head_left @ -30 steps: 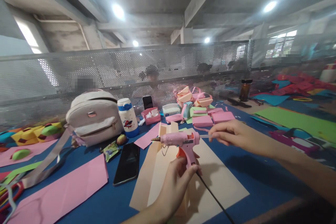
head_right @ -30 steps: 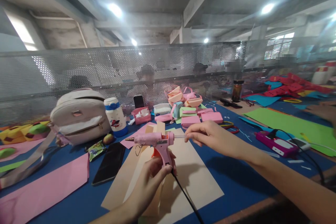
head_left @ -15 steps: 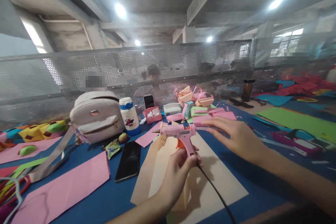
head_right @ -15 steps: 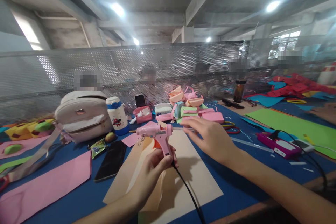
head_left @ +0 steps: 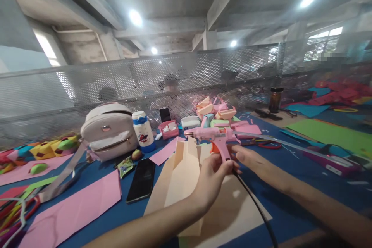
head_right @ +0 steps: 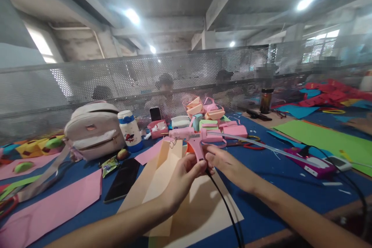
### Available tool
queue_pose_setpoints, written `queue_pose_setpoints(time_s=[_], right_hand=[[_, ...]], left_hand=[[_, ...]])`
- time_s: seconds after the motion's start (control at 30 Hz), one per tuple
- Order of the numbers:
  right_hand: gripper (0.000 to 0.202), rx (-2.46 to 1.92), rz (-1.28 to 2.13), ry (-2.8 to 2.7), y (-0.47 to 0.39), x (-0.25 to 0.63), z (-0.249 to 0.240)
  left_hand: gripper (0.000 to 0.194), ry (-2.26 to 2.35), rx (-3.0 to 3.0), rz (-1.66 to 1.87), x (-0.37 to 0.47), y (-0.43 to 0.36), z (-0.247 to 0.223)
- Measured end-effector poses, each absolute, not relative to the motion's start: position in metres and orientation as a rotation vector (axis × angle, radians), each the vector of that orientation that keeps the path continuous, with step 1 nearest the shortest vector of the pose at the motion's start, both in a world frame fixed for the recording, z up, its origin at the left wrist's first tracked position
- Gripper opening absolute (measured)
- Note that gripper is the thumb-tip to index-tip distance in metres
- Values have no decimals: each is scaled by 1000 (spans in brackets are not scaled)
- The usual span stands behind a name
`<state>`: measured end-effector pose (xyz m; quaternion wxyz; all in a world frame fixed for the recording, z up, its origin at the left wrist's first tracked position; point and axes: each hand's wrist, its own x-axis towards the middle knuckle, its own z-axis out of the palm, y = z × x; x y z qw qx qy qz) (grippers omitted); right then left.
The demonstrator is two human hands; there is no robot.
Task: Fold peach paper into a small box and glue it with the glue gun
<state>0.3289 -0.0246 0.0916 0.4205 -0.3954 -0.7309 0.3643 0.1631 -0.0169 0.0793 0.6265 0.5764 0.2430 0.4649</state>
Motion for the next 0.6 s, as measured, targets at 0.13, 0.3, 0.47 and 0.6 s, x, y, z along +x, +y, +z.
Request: queue_pose_setpoints(time_s=[0.13,0.3,0.47,0.6], right_hand=[[52,-1000,1281,-1514,-15,326,79],[41,-842,1498,-1195,0,323,61],[34,-745,1455,-1015,20,328,49],[25,-734,1445,-870,33,333,42]], left_hand=[[47,633,1572,1007,177,-3,65],[39,735,1988,790,172,22,60],[15,833,2419,515,135,57,84],[23,1088,2726,406,107,97,113]])
